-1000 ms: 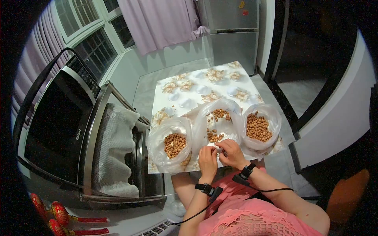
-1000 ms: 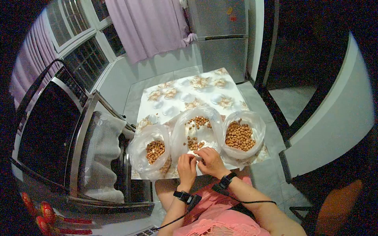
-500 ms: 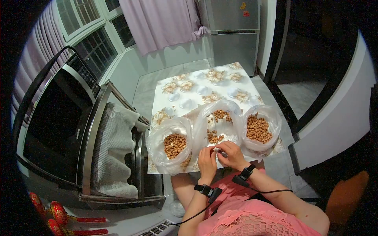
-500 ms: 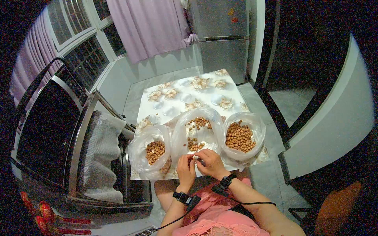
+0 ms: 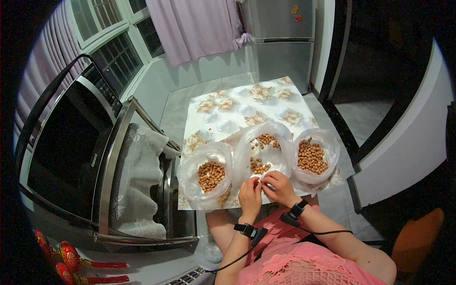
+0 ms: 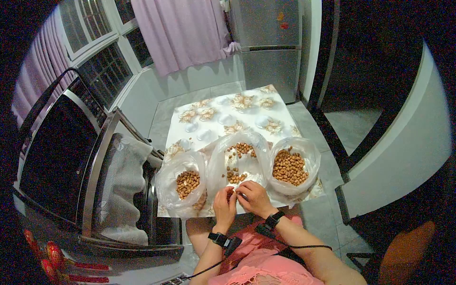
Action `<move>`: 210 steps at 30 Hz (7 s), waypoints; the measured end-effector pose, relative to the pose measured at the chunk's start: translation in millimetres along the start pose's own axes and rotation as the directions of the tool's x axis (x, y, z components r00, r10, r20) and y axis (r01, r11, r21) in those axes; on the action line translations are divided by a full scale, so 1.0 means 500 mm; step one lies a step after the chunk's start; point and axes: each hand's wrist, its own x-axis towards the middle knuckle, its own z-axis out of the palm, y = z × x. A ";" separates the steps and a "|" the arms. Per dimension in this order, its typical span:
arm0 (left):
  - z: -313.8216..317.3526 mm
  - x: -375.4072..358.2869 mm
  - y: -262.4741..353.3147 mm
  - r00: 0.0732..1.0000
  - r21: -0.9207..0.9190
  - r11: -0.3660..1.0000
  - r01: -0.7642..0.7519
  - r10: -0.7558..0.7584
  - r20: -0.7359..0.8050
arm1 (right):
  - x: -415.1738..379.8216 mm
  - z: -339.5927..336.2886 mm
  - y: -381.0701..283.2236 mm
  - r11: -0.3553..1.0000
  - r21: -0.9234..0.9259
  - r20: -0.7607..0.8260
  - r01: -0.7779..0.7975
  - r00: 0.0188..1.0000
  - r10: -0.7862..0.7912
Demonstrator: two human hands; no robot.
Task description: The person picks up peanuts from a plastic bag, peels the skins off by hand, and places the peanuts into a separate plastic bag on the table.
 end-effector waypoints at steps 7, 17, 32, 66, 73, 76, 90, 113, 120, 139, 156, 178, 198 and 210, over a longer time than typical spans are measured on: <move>-0.002 0.003 0.004 1.000 -0.004 1.000 -0.016 0.016 -0.004 | 0.003 -0.003 -0.007 1.000 0.004 0.000 -0.011 1.000 0.011; -0.007 0.004 0.005 0.999 -0.012 0.999 -0.047 0.047 0.016 | -0.004 0.004 0.006 1.000 -0.028 0.013 0.008 1.000 -0.007; -0.007 0.004 0.006 0.999 -0.038 0.999 -0.032 0.032 -0.014 | -0.002 0.000 0.001 1.000 -0.022 0.011 0.008 1.000 -0.007; -0.006 0.000 -0.001 0.999 -0.035 0.999 -0.040 0.040 0.002 | -0.003 0.002 0.002 0.999 -0.046 0.013 0.019 1.000 -0.018; -0.006 -0.001 0.001 1.000 -0.046 0.999 -0.013 0.013 -0.007 | -0.005 0.003 0.008 0.999 -0.035 0.025 0.022 0.999 -0.021; -0.005 -0.003 -0.004 0.999 -0.042 0.999 -0.029 0.028 -0.017 | -0.004 0.003 0.006 0.999 -0.039 0.016 0.028 1.000 -0.027; -0.033 0.000 0.050 0.990 -0.227 0.967 0.116 -0.132 -0.053 | 0.000 -0.002 0.000 0.999 -0.037 0.002 0.019 1.000 -0.018; -0.247 0.122 0.044 0.928 0.097 0.993 0.063 -0.023 -0.371 | 0.000 -0.003 -0.006 1.000 -0.026 -0.011 0.007 1.000 -0.007; -0.246 0.119 0.040 0.929 0.301 0.953 0.024 0.090 -0.358 | -0.001 -0.003 -0.005 0.999 -0.033 -0.026 0.011 1.000 -0.012; 0.016 0.048 -0.009 0.984 0.103 0.981 -0.167 0.159 0.082 | 0.002 0.006 -0.001 0.998 -0.002 -0.064 -0.058 0.996 0.058; 0.006 0.036 -0.017 0.997 -0.077 0.995 -0.058 0.061 0.039 | 0.007 0.004 -0.010 0.983 -0.109 -0.057 -0.148 0.988 0.142; 0.004 0.039 -0.024 0.996 -0.096 0.995 0.032 -0.024 0.085 | 0.008 -0.001 -0.010 0.995 -0.062 -0.041 -0.075 0.997 0.072; -0.006 0.049 -0.027 0.990 -0.154 0.987 -0.041 0.061 0.124 | 0.003 -0.009 -0.006 0.999 0.032 -0.076 -0.037 0.996 0.040; -0.011 0.048 -0.027 0.984 -0.210 0.978 0.015 0.023 0.179 | 0.001 -0.013 -0.008 0.995 0.090 -0.057 -0.037 0.997 0.043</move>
